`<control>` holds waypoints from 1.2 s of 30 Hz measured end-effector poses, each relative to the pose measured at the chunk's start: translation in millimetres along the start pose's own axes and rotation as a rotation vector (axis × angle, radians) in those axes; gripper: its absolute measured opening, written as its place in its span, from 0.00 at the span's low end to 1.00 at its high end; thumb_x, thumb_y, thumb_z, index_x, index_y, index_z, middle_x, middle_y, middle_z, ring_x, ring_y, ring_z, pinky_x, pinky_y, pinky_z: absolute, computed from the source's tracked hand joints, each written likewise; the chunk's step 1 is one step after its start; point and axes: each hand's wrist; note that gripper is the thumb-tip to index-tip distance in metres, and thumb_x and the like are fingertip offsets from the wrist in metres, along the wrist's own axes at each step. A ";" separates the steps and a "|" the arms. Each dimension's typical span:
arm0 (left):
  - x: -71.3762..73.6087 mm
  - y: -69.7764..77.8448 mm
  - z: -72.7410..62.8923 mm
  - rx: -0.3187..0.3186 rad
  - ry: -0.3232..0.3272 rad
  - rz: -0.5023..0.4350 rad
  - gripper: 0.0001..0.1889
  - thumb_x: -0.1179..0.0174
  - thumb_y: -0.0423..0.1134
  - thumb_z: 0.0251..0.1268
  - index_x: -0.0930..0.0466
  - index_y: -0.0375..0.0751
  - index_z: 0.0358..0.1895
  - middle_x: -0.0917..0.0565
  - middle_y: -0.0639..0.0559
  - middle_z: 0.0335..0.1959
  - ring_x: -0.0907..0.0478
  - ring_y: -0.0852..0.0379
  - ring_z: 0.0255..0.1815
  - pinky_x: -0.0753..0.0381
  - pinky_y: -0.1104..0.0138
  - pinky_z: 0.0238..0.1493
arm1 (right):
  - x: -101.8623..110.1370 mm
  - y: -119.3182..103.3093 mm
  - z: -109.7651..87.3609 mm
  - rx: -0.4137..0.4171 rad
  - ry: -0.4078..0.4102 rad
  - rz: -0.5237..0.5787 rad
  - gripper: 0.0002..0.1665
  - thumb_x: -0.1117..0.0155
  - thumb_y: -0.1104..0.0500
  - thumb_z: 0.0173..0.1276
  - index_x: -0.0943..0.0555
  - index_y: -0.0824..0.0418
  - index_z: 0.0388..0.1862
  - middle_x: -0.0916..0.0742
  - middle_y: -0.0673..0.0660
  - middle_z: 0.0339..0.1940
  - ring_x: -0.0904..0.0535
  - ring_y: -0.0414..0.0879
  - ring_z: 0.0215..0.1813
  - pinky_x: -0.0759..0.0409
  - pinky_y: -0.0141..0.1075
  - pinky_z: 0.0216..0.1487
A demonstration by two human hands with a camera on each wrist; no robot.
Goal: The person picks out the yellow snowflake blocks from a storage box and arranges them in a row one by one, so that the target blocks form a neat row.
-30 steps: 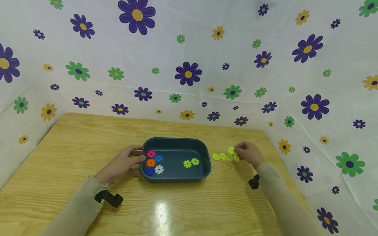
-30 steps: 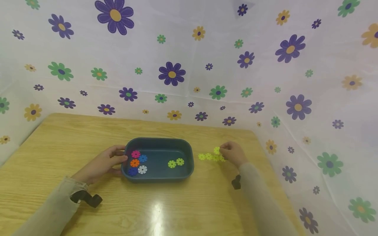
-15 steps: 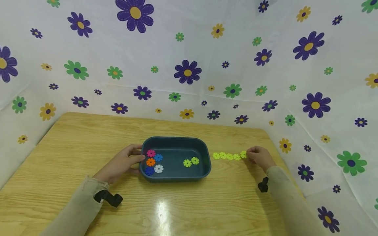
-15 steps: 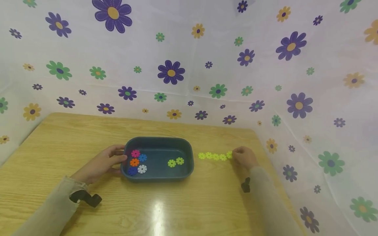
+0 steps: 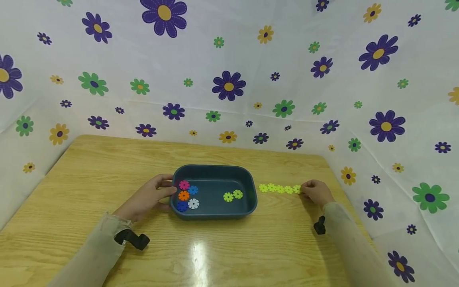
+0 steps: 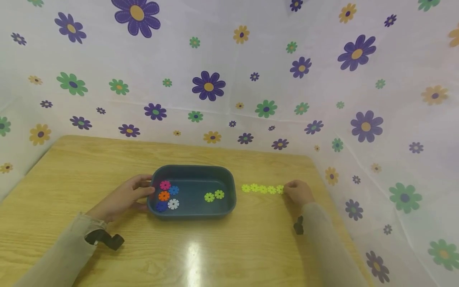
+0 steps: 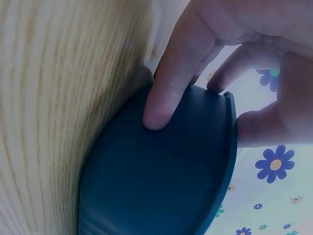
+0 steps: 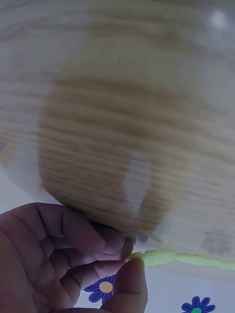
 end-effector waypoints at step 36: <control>0.4 -4.1 3.1 0.022 -0.007 0.031 0.36 0.40 0.46 0.78 0.45 0.38 0.80 0.36 0.30 0.74 0.26 0.35 0.67 0.12 0.52 0.52 | -5.7 8.4 -0.4 0.068 0.019 -0.074 0.17 0.41 0.55 0.75 0.18 0.68 0.51 0.14 0.65 0.49 0.20 0.50 0.42 0.22 0.37 0.40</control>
Point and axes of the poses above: each hand's wrist, its own z-axis towards the middle knuckle, its own x-axis out of the back of the hand, y = z × x
